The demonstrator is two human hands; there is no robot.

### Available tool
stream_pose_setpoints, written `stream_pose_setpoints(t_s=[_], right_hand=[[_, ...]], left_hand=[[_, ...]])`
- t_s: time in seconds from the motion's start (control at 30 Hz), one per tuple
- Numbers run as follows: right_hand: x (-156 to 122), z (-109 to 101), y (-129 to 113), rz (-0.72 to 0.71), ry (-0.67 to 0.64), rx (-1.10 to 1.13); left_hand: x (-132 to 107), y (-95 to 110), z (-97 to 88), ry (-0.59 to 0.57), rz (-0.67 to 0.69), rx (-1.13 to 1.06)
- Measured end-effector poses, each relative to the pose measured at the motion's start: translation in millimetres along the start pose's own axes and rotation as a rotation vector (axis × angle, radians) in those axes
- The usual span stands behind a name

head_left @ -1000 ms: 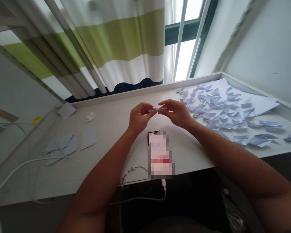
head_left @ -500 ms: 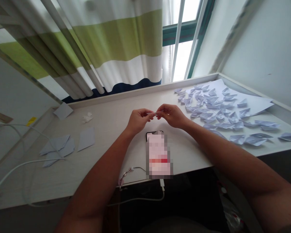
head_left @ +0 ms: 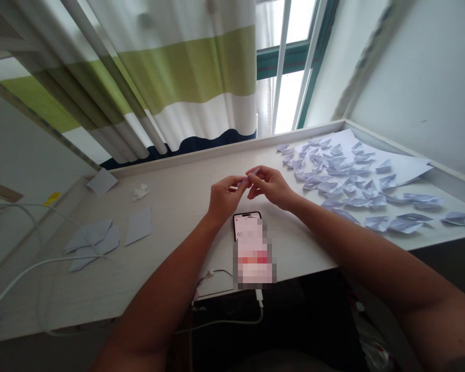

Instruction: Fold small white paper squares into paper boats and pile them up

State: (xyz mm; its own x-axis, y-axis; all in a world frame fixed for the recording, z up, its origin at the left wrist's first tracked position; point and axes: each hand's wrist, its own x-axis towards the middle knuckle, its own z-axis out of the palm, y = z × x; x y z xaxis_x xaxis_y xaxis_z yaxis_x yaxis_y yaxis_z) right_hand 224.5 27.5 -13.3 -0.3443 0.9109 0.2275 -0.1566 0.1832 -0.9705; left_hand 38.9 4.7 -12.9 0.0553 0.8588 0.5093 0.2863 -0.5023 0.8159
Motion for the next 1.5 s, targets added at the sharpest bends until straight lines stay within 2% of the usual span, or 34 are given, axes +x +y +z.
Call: stream_pose_setpoints(t_s=[0.1,0.27,0.37,0.57,0.7,0.83,1.03,1.33,1.5], right_hand=[[0,-1,-1,-0.031,0.006,0.004],[-4,-7,-7,0.007,-0.088,-0.015],[-4,-9,-8,0.017,-0.110,-0.018],[-2,-8,-3,-0.035,-0.046,-0.103],[-2,-8,-1,-0.043,-0.058,-0.086],[-1,-8,0,-0.053,-0.070,-0.082],[0,-8,3,-0.087,-0.026,-0.250],[-2,-2,3,-0.064,-0.016,-0.280],[-3,2,-1,0.016,0.030,-0.323]], left_hand=[[0,4,-0.6,-0.067,-0.071,-0.124],[6,8,-9.4,-0.175,-0.294,-0.368],[8,8,-12.9,-0.203,-0.343,-0.421],[7,14,-11.5,-0.217,-0.307,-0.343],[6,12,-9.1,-0.230,-0.299,-0.302],[7,9,-8.7,-0.225,-0.345,-0.346],[7,9,-9.2,-0.201,-0.400,-0.355],[3,9,-5.7,-0.208,-0.376,-0.199],[2,8,-4.6,-0.199,-0.306,-0.053]])
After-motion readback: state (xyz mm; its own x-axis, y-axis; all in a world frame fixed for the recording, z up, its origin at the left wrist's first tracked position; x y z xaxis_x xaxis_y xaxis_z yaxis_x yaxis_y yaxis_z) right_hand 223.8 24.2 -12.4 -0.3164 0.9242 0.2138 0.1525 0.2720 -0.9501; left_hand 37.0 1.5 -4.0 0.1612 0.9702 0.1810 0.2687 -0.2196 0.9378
